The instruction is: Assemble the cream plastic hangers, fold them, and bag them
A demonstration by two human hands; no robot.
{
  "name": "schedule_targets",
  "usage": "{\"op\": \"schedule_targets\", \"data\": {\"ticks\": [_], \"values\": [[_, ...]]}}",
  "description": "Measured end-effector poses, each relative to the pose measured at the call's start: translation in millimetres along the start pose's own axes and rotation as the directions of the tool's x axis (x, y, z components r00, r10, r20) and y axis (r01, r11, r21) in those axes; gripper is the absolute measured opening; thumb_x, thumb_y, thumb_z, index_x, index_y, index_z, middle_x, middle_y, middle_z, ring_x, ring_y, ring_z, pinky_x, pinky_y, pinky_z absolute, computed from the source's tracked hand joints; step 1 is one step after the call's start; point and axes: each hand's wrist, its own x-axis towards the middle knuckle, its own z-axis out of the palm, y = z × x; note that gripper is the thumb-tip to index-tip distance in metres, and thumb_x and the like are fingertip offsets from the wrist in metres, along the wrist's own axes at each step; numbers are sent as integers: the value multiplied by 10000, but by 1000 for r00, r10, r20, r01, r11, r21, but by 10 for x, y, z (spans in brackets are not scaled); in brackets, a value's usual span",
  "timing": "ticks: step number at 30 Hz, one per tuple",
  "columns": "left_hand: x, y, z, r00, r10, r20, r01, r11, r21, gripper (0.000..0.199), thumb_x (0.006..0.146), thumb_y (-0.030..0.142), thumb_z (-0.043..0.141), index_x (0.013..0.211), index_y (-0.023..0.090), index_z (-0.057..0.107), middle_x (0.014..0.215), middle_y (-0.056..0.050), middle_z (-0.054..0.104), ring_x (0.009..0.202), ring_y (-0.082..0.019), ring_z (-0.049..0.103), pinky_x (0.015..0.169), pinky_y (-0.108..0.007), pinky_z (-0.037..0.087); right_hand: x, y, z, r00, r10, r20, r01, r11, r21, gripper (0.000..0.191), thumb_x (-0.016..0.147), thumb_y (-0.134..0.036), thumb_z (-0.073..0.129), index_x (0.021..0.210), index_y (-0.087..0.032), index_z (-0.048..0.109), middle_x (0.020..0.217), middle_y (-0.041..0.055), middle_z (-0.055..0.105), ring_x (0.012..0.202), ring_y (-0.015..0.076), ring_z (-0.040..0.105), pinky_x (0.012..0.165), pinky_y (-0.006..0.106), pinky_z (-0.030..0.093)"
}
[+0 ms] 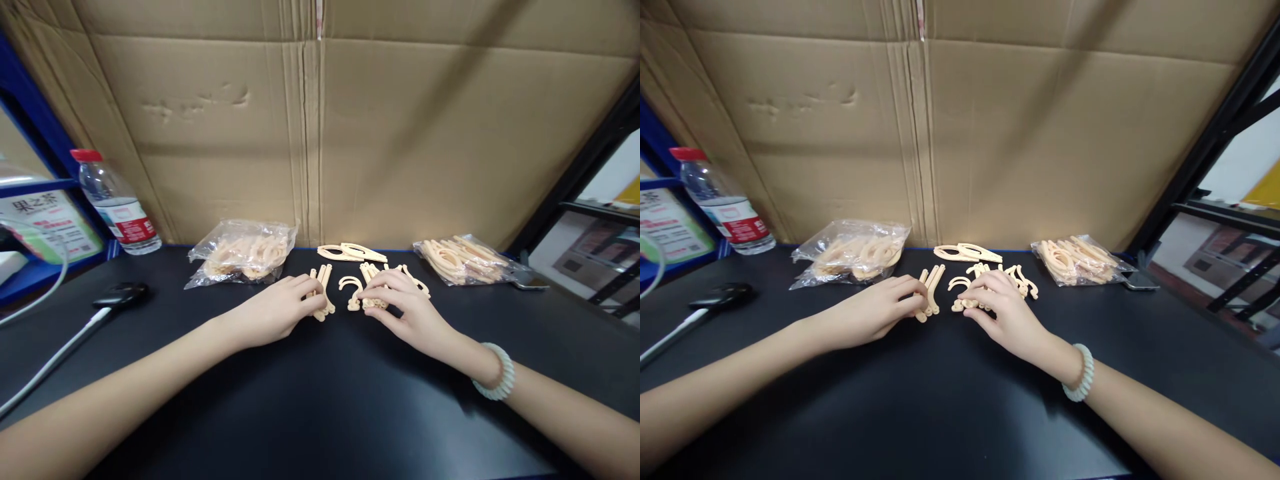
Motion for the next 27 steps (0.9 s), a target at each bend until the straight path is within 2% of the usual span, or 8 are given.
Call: {"op": "schedule_targets", "data": {"ticks": [4, 7, 9, 11, 15, 19, 27], "values": [[10, 40, 39, 999, -36, -16, 36, 999, -16, 300, 836, -11, 420, 995, 182, 585, 1037, -89, 613, 886, -210, 582, 776, -311, 489, 37, 21, 58, 999, -5, 32, 7, 999, -46, 173, 903, -206, 598, 1045, -247, 688, 1062, 84, 639, 1020, 240, 569, 887, 451, 471], [32, 96, 70, 992, -116, -50, 115, 993, -25, 198, 923, 110, 407, 951, 178, 591, 952, -83, 611, 847, -216, 577, 745, -323, 496, 69, 49, 105, 999, 10, 33, -7, 998, -63, 164, 892, -214, 622, 1040, -234, 691, 1067, 83, 635, 1029, 237, 554, 902, 448, 468], [40, 133, 97, 982, -175, -63, 173, 984, -44, 166, 950, 233, 449, 986, 176, 600, 969, -88, 608, 884, -232, 573, 758, -345, 510, 78, 75, 120, 998, 16, 53, -13, 998, -57, 172, 887, -209, 632, 1049, -226, 689, 1065, 78, 632, 1026, 227, 551, 907, 435, 468], [40, 160, 130, 975, -210, -72, 207, 977, -50, 214, 935, 301, 505, 1081, 178, 601, 1051, -104, 601, 960, -257, 562, 796, -380, 521, 75, 99, 124, 997, 25, 80, -20, 998, -57, 184, 887, -199, 631, 1060, -222, 687, 1055, 77, 629, 1020, 223, 554, 899, 427, 471], [38, 171, 208, 971, -218, -101, 212, 975, -68, 272, 927, 299, 532, 1169, 198, 604, 1177, -121, 569, 1064, -275, 541, 851, -411, 528, 62, 123, 132, 992, 31, 120, -28, 999, -27, 183, 916, -183, 584, 1070, -210, 678, 988, 69, 639, 966, 209, 573, 862, 402, 487], [49, 147, 280, 969, -219, -117, 205, 971, -125, 223, 938, 267, 526, 1121, 203, 636, 1109, -98, 600, 1042, -243, 566, 881, -384, 521, 77, 113, 160, 990, 1, 139, -3, 1000, 18, 207, 947, -138, 509, 1052, -181, 681, 970, 78, 657, 930, 195, 594, 835, 370, 504], [79, 109, 339, 955, -247, -164, 227, 965, -132, 186, 931, 257, 556, 1062, 190, 669, 1058, -88, 636, 1000, -235, 594, 857, -370, 533, 82, 123, 147, 988, 1, 156, 1, 1000, -11, 243, 930, -119, 507, 1121, -193, 638, 1055, 80, 659, 1027, 214, 574, 926, 404, 473]]}}
